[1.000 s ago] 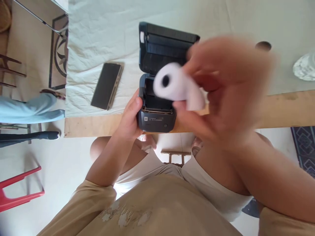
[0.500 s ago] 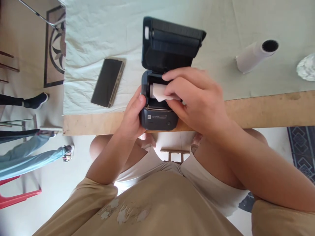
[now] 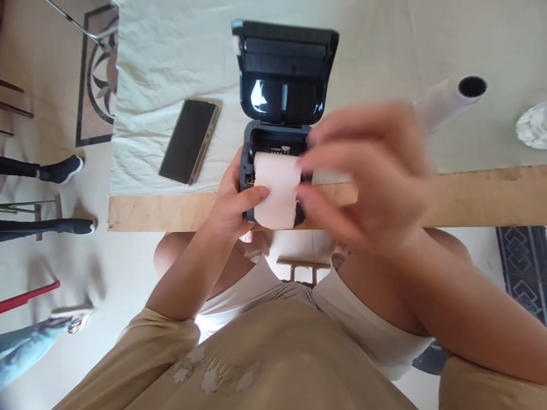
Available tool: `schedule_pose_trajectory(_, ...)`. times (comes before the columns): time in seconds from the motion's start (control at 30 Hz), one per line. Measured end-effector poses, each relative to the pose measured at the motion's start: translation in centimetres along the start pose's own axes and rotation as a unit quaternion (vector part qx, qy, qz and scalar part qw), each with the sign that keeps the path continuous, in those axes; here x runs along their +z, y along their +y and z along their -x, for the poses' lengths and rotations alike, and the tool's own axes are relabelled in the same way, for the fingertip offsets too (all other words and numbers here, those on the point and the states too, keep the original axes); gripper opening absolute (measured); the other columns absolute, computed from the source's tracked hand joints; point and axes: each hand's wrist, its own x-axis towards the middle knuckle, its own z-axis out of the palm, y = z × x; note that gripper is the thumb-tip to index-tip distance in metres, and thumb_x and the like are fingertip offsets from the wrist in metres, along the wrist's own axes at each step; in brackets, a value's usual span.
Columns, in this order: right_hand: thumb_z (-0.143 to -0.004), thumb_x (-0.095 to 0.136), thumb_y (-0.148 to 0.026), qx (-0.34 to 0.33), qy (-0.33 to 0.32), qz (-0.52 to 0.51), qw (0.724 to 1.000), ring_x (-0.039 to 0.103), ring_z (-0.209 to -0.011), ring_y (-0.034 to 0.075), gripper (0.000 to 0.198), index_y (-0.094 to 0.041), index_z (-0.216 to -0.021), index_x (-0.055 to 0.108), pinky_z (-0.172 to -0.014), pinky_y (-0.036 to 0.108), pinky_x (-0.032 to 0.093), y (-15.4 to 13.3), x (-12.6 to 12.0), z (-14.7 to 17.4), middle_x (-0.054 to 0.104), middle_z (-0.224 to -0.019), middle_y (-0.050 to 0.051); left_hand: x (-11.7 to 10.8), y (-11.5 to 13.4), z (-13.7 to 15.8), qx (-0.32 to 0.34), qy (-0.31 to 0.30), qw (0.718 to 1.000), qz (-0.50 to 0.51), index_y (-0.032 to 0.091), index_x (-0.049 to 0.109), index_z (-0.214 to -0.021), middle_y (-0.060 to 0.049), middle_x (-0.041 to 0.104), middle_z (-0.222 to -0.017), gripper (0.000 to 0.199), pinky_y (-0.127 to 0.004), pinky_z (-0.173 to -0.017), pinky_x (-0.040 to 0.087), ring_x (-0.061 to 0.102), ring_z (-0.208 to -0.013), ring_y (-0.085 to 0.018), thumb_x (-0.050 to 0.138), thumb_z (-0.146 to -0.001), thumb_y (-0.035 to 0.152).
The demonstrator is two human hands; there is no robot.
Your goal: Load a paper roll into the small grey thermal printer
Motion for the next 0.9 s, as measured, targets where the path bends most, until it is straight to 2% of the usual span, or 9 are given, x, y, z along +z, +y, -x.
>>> schedule_pose_trajectory(0.07,-0.114,0.068,-0.038,0.083,0.048,-0.030,0.995,0.067,-0.153,0.024,0.035,-0.050,-0.146,0.075,-0.083,0.031,0.065,0.8,-0.4,-0.7,0.073,-0.152,-0.005,-0.4,-0.3,-0.1,0.002,-0.010,1.000,-0.017,0.033,0.075,-0.134,-0.001,0.084,-0.127,0.072,-0.036,-0.099,0.070,0.082,-0.113,-0.026,0.107,-0.071,0.042)
schedule_pose_trajectory(0.13,-0.118,0.063,-0.048,0.161,0.020,-0.095,0.982,0.057,-0.166,0.024,0.046,-0.064,-0.161,0.062,-0.077,0.028,0.066,1.3,-0.4,-1.5,0.060,-0.169,-0.012,-0.7,-0.5,-0.2,0.007,-0.014,0.999,-0.041,0.034,0.075,-0.138,-0.001,0.084,-0.126,0.074,-0.037,-0.097,0.071,0.083,-0.113,-0.027,0.106,-0.072,0.047)
schedule_pose_trajectory(0.23,-0.114,0.066,-0.062,0.202,-0.002,-0.175,0.964,0.073,-0.139,0.023,0.035,-0.054,-0.148,0.073,-0.065,0.030,0.064,1.4,0.2,-2.1,0.068,-0.157,-0.006,-0.7,-0.4,0.0,0.017,-0.004,0.998,-0.060,0.036,0.075,-0.140,-0.001,0.084,-0.123,0.067,-0.037,-0.096,0.070,0.083,-0.110,-0.026,0.101,-0.080,0.049)
schedule_pose_trajectory(0.33,-0.109,0.076,-0.047,0.177,-0.024,-0.162,0.971,0.075,-0.116,0.022,0.018,-0.040,-0.126,0.078,-0.066,0.033,0.061,1.3,0.7,-1.8,0.075,-0.136,0.000,-0.4,-0.3,0.3,0.011,0.018,0.998,-0.066,0.036,0.075,-0.139,-0.001,0.083,-0.121,0.066,-0.040,-0.097,0.069,0.083,-0.111,-0.029,0.101,-0.080,0.053)
schedule_pose_trajectory(0.47,-0.101,0.080,-0.033,0.086,-0.079,-0.103,0.988,0.069,-0.087,0.014,0.016,-0.031,-0.116,0.075,-0.066,0.033,0.062,2.0,0.9,-0.7,0.073,-0.146,0.005,-0.3,-0.2,0.4,-0.001,0.034,0.997,-0.072,0.035,0.073,-0.138,-0.003,0.082,-0.126,0.070,-0.045,-0.102,0.068,0.083,-0.119,-0.033,0.103,-0.078,0.055)
schedule_pose_trajectory(0.57,-0.098,0.081,-0.030,0.054,-0.116,-0.080,0.989,0.069,-0.087,0.012,0.022,-0.029,-0.118,0.073,-0.067,0.029,0.063,2.8,0.9,-0.2,0.070,-0.151,0.008,-0.6,-0.3,0.2,0.011,0.019,0.998,-0.063,0.034,0.070,-0.139,-0.003,0.082,-0.133,0.073,-0.044,-0.106,0.069,0.082,-0.126,-0.033,0.104,-0.077,0.052)
schedule_pose_trajectory(0.7,-0.105,0.077,-0.037,0.049,-0.131,-0.139,0.980,0.070,-0.094,0.011,0.019,-0.031,-0.122,0.073,-0.068,0.026,0.062,3.2,1.3,0.6,0.062,-0.161,0.009,-0.7,-0.2,0.3,0.008,-0.023,0.998,-0.052,0.036,0.067,-0.146,-0.004,0.084,-0.141,0.078,-0.047,-0.109,0.069,0.081,-0.134,-0.036,0.104,-0.079,0.051)
schedule_pose_trajectory(0.77,-0.104,0.080,-0.041,0.091,-0.122,-0.182,0.972,0.070,-0.095,0.012,0.036,-0.034,-0.138,0.069,-0.065,0.025,0.060,3.3,1.7,1.2,0.059,-0.166,0.009,-0.2,-0.1,0.5,0.024,-0.015,0.999,-0.042,0.038,0.067,-0.147,-0.004,0.083,-0.144,0.073,-0.049,-0.112,0.067,0.079,-0.138,-0.037,0.098,-0.084,0.059)
schedule_pose_trajectory(0.9,-0.102,0.080,-0.060,0.198,-0.173,-0.276,0.924,0.072,-0.092,0.014,0.084,-0.043,-0.173,0.038,-0.068,0.028,0.064,3.7,2.7,2.1,0.068,-0.153,0.009,1.1,0.3,1.1,0.016,0.028,0.999,-0.038,0.040,0.065,-0.144,-0.004,0.080,-0.143,0.059,-0.048,-0.109,0.067,0.078,-0.138,-0.035,0.085,-0.095,0.066)
